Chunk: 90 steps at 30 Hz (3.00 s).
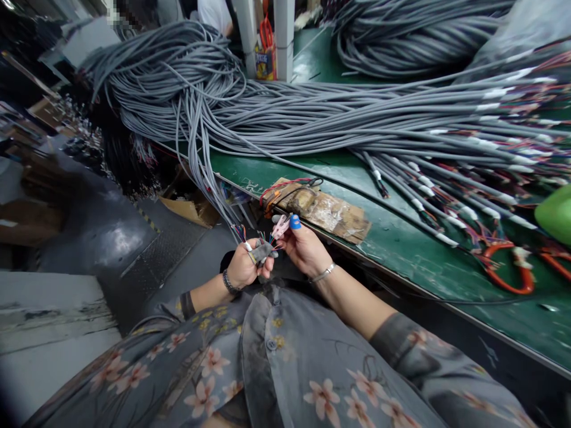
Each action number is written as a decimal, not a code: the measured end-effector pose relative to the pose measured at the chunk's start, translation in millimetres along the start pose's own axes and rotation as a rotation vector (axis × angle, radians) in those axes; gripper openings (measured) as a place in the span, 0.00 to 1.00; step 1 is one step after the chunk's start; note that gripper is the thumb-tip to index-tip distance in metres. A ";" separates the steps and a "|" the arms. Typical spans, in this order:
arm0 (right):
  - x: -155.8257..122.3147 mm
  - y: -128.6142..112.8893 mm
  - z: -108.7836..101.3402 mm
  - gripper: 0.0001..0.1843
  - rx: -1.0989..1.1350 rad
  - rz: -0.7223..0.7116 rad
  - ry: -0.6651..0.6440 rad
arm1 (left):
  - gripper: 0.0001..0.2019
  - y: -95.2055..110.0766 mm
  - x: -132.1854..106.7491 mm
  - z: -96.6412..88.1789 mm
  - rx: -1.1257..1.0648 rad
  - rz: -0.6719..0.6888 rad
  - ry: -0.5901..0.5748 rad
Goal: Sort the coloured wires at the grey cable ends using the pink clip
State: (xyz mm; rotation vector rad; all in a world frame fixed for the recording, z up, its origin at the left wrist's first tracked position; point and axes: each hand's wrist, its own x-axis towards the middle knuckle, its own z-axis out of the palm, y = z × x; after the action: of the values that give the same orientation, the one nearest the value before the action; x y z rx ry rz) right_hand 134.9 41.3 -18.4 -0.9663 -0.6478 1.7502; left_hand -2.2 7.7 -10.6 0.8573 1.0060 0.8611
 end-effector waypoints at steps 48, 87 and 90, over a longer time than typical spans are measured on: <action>1.5 4.4 2.0 0.23 0.109 -0.023 0.002 | 0.25 -9.8 -0.9 4.3 0.104 0.078 0.116; -19.0 0.9 -10.0 0.19 -0.042 0.192 -0.306 | 0.28 -3.6 -7.6 -6.9 0.026 -0.087 -0.106; -19.3 4.9 -9.3 0.20 -0.020 0.196 -0.298 | 0.29 -2.1 -7.7 -7.5 0.029 -0.113 -0.136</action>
State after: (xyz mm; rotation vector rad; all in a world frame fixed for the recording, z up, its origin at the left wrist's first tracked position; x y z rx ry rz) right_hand 143.9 21.5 -21.3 -0.8107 -0.7809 2.0892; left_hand -11.0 1.4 -12.1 0.8637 0.9400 0.6849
